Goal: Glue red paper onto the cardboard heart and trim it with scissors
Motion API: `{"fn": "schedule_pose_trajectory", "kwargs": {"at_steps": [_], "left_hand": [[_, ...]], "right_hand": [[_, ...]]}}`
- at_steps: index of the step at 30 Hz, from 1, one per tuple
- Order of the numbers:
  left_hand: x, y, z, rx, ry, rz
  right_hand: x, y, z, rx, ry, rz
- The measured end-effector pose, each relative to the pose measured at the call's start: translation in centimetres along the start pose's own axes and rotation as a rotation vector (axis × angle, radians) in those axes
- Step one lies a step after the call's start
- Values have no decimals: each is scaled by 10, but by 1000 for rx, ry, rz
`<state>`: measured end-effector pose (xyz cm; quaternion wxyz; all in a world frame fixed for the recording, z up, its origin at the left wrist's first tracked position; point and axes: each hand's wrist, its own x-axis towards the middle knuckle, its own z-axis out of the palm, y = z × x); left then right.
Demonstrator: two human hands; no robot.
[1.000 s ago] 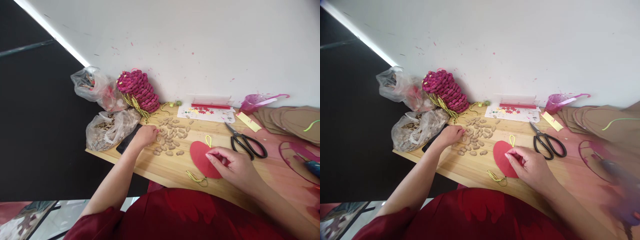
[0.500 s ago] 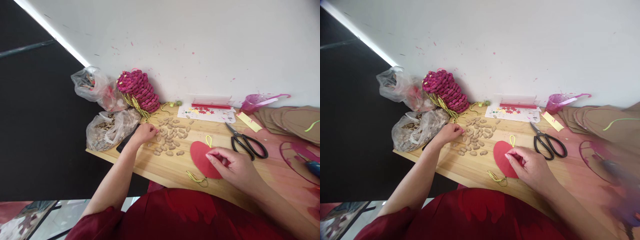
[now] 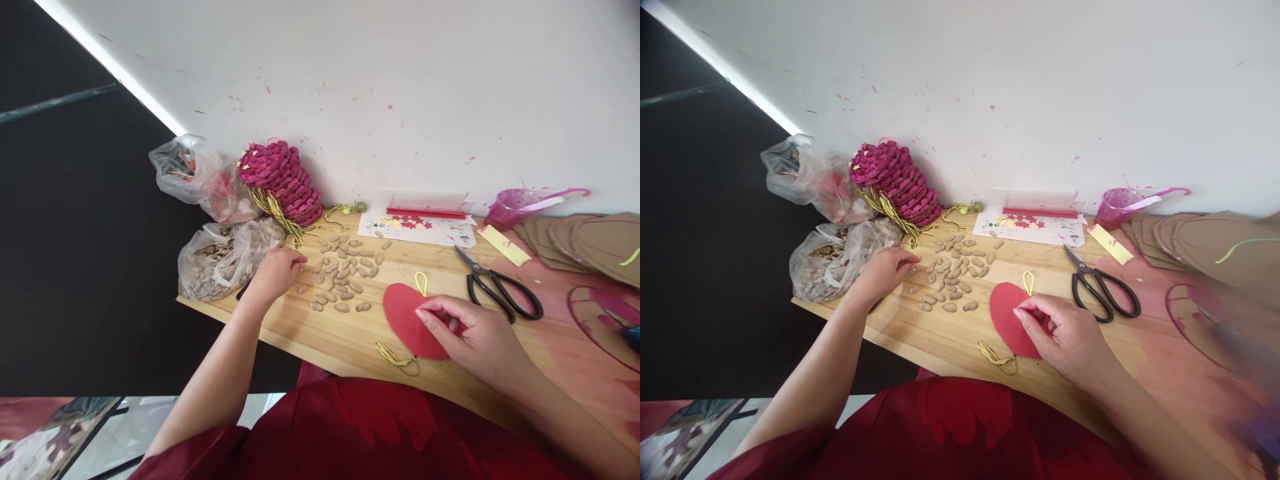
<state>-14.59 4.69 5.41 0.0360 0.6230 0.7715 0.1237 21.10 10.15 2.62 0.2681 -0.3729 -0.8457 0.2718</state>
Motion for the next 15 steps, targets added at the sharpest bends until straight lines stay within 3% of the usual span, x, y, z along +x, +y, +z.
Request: {"fn": "schedule_pose_trajectory", "kwargs": {"at_steps": [7,15], "left_hand": [[-17,1,23,142,68,79],[-1,10,28,-214,162,72]], "right_hand": [[-2,3,0,-8,-12,2],[-1,2,1,-13,-5,-5]]}}
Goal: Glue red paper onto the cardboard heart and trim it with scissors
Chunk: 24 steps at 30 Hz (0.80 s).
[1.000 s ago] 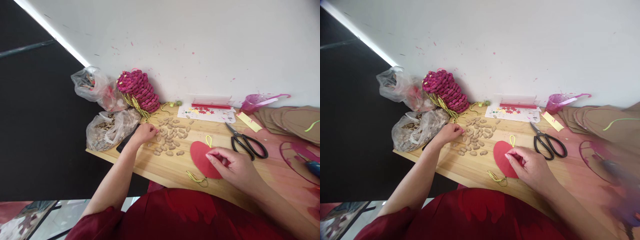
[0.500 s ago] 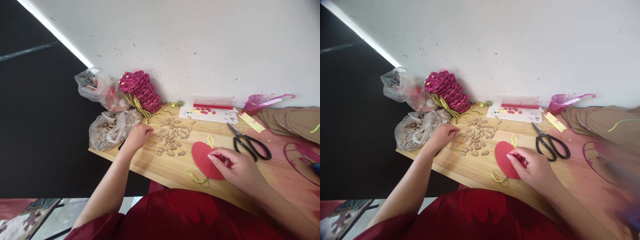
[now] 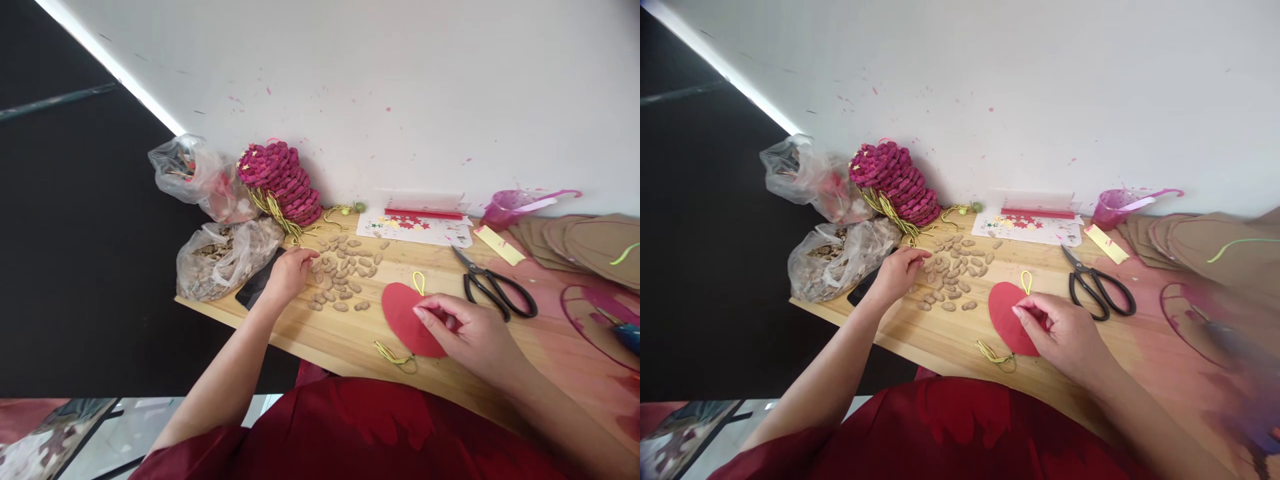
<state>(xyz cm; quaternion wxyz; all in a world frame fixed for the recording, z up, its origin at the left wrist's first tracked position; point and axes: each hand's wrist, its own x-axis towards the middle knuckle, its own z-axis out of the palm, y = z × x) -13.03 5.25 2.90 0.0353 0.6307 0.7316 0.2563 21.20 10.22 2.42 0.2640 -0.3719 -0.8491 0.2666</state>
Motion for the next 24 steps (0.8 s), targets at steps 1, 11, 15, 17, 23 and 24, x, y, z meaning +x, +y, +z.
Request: {"fn": "schedule_pose_trajectory", "kwargs": {"at_steps": [1,11,15,17,23,24], "left_hand": [[4,1,1,-36,-8,-20],[29,-2,8,20,-112,-110],[23,-6,6,15,15,-45],[17,-6,3,-28,58,-14],[3,-2,11,-130,-8,-7],[3,-1,14,-132,0,-4]], "right_hand": [[1,0,0,-2,3,-6],[0,0,0,6,15,-15],[0,0,1,14,19,-11],[0,0,1,20,21,-7],[-1,2,1,15,1,-8],[-1,2,1,12,-3,-6]]}}
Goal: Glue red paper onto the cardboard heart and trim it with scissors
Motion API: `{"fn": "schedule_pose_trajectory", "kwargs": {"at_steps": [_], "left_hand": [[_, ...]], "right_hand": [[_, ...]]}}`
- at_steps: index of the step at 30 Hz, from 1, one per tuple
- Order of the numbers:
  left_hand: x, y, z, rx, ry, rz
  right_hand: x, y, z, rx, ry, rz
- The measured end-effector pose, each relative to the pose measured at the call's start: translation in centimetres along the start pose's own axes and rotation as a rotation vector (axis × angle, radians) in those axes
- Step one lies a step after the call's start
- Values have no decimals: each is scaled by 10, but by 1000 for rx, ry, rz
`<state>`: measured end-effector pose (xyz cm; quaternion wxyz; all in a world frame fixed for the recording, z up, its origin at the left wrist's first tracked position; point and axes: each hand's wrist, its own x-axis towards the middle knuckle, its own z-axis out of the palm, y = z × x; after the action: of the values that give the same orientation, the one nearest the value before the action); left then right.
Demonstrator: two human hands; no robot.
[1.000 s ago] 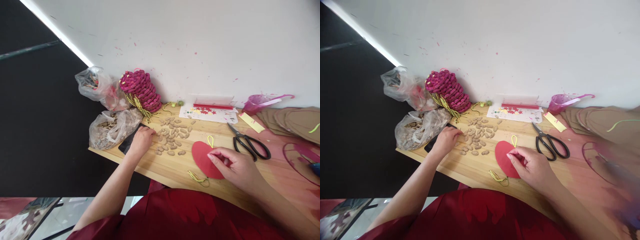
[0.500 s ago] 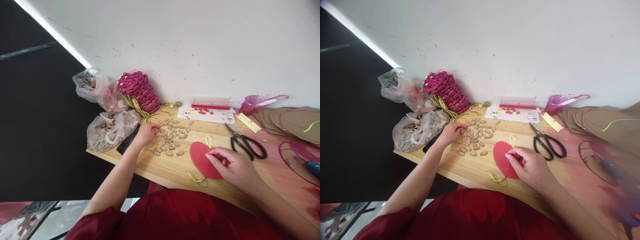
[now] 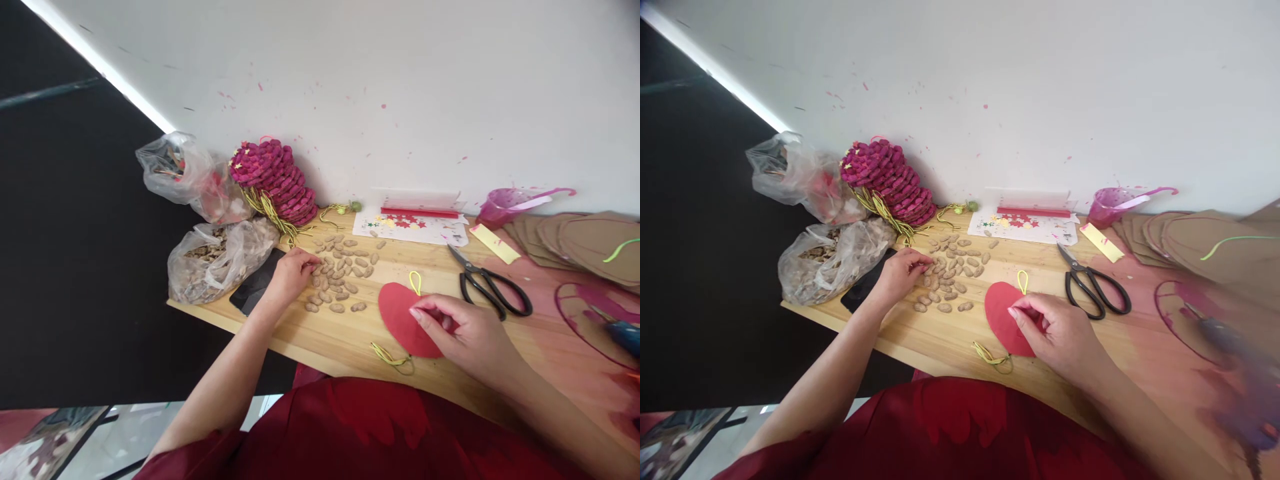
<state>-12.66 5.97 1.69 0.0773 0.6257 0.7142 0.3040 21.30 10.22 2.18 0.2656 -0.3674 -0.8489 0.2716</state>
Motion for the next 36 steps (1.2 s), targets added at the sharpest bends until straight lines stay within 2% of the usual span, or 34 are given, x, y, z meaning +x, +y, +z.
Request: {"fn": "schedule_pose_trajectory", "kwargs": {"at_steps": [4,8,11,14,17,21,28,36], "left_hand": [[1,0,8,26,81,50],[-3,6,0,2,105,95],[-13,11,-9,25,37,139],[-29,16,-11,133,-100,168],[-46,22,-4,266,-220,136],[-58,30,11,342,-273,129],[-43,36,23,354,-340,139],[-16,39,34,342,-344,157]], "right_hand": [[1,0,0,-2,2,6],[2,-3,-1,12,15,2],[2,-4,-1,21,12,0],[1,-4,-1,26,4,2],[1,-5,-1,24,7,-1],[1,-7,-1,10,2,-5],[0,-6,-2,22,-1,-13],[3,-8,-1,15,0,-10]]}}
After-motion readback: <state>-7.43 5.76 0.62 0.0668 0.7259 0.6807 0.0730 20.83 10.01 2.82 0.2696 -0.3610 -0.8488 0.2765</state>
